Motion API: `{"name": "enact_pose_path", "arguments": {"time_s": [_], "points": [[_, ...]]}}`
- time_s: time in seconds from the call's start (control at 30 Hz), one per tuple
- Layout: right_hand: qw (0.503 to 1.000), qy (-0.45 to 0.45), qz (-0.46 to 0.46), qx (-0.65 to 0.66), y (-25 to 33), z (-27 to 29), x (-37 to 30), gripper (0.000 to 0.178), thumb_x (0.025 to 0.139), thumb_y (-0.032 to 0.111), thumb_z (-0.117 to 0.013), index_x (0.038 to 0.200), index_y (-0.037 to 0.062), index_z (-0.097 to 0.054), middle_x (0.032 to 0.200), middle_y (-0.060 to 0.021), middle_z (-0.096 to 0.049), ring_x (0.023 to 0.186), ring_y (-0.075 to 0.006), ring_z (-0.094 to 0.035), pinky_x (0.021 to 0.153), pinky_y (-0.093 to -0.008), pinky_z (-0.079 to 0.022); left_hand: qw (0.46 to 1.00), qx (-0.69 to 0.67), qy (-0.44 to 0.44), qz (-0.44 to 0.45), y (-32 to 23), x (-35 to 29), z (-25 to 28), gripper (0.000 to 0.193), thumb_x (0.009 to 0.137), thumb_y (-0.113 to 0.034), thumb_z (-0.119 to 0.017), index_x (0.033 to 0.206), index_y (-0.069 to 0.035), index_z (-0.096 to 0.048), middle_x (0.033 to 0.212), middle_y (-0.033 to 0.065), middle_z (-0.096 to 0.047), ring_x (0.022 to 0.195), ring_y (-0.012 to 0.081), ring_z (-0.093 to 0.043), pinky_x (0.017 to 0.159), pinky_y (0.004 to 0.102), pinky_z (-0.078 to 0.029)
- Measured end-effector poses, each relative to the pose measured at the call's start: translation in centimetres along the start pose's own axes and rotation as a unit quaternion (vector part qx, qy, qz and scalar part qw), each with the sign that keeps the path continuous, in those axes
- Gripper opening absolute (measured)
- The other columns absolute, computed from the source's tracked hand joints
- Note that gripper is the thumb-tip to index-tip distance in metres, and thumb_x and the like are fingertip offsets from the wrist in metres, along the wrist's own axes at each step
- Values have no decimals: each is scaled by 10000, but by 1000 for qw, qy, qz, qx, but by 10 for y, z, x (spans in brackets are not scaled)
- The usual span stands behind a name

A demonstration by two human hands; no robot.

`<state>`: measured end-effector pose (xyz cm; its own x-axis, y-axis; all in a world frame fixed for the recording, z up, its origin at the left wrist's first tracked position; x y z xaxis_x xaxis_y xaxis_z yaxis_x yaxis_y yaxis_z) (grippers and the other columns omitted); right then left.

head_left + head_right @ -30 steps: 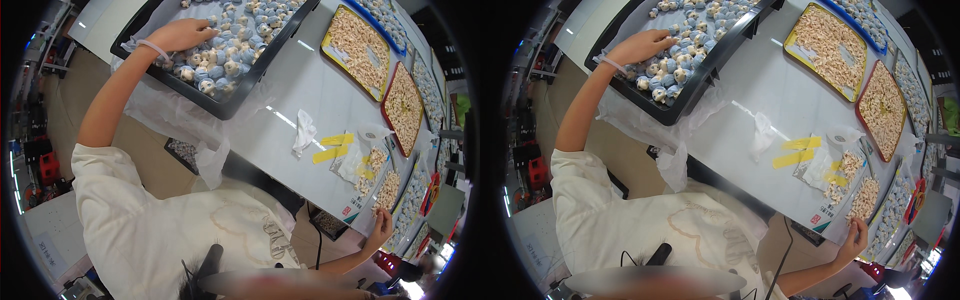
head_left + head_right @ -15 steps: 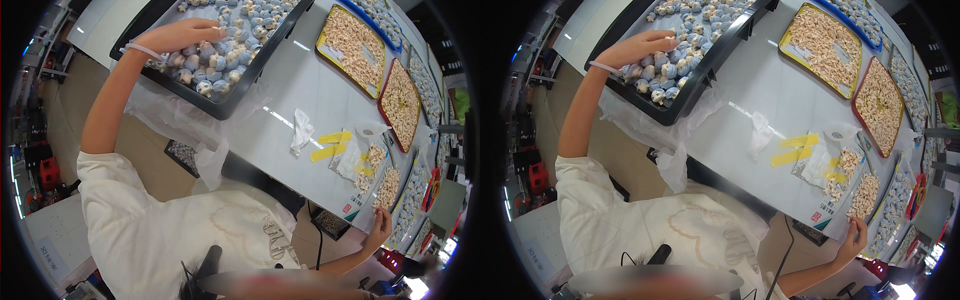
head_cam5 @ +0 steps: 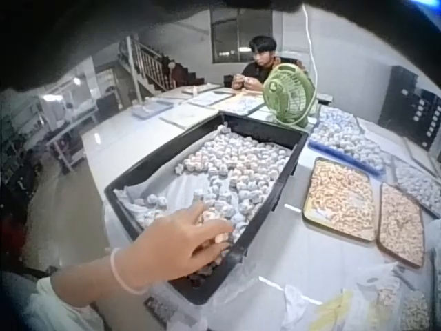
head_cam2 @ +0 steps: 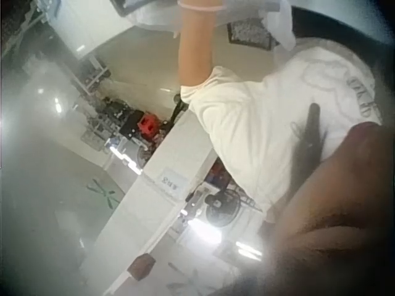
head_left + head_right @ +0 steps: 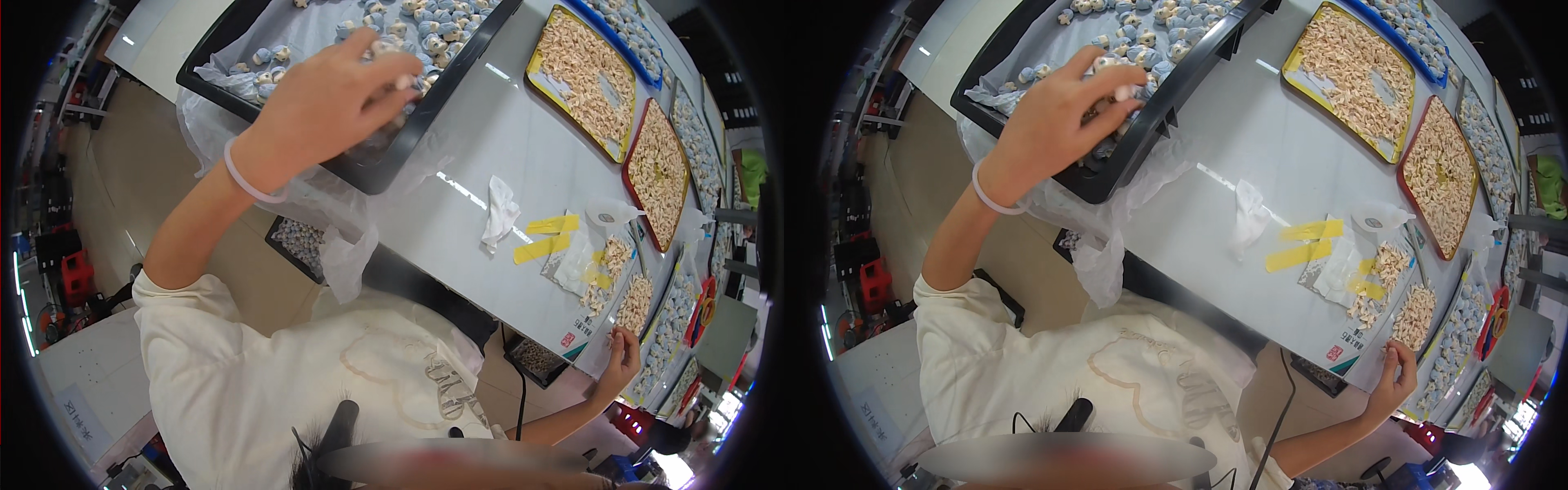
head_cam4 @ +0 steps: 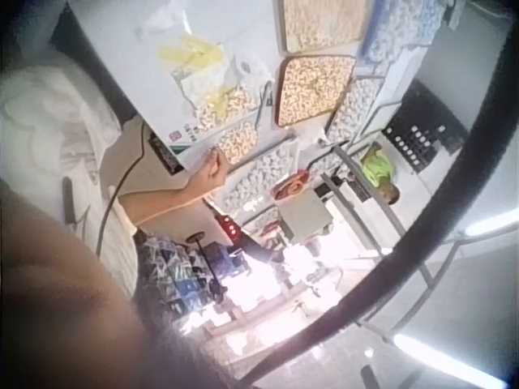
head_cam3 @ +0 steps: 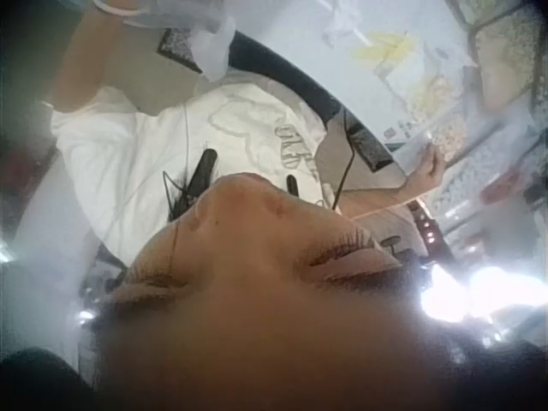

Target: The person assembles small figurine parts by gluing hair pieces onto toy heads with a glue bottle.

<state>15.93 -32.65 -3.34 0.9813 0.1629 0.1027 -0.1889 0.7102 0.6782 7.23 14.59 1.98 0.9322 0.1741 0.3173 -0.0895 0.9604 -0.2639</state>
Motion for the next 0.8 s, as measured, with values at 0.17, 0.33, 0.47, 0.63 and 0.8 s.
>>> {"name": "enact_pose_path", "arguments": {"time_s": [0.17, 0.33, 0.47, 0.63, 0.8], "points": [[1000, 0, 4, -2, 1, -1, 1, 118, 815, 77, -526, 825, -34, -565, 779, -60, -567, 738, -122, -506, 706, -233, -395, 998, -13, -10, -65, -12, -1, -2, 211, 775, -126, -551, 986, -129, -545, 793, 115, -434, 607, 262, -525, 529, 340, -398], [1000, -6, -14, 3, -6, 6, -3, 116, 815, 72, -527, 834, -35, -567, 786, -61, -568, 749, -119, -509, 709, -233, -402, 996, 54, 41, 58, 19, 7, -18, 328, 795, -134, -528, 1113, -177, -459, 870, 140, -458, 669, 327, -537, 603, 385, -421], [1000, -17, -22, 5, -13, 10, -7, 119, 816, 72, -526, 834, -38, -568, 796, -64, -572, 755, -122, -511, 711, -234, -404, 992, 74, 81, 63, 30, 11, -29, 327, 802, -130, -520, 1119, -162, -446, 924, 145, -456, 719, 340, -537, 637, 385, -427], [1000, -6, -20, -4, -17, 11, -12, 124, 819, 72, -522, 834, -43, -568, 811, -67, -576, 765, -126, -515, 720, -235, -405, 994, 16, 108, -8, 17, 10, -21, 278, 801, -93, -509, 1075, -94, -464, 941, 108, -462, 766, 308, -530, 650, 361, -424], [1000, -6, -21, 4, -19, 9, -6, 117, 818, 60, -518, 839, -44, -567, 811, -67, -578, 768, -129, -515, 719, -234, -403, 995, -1, 103, -11, -1, 5, -4, 250, 798, -87, -513, 1045, -82, -472, 933, 102, -489, 707, 306, -522, 613, 348, -422]]}}
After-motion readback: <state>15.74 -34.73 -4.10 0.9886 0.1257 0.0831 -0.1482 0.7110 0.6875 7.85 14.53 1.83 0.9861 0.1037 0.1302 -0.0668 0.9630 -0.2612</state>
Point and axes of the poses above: each hand's wrist, its own x-axis towards the middle knuckle, its own z-axis out of the back of the hand, y = z × x, the point moved 7 cm from there along x, towards the middle knuckle
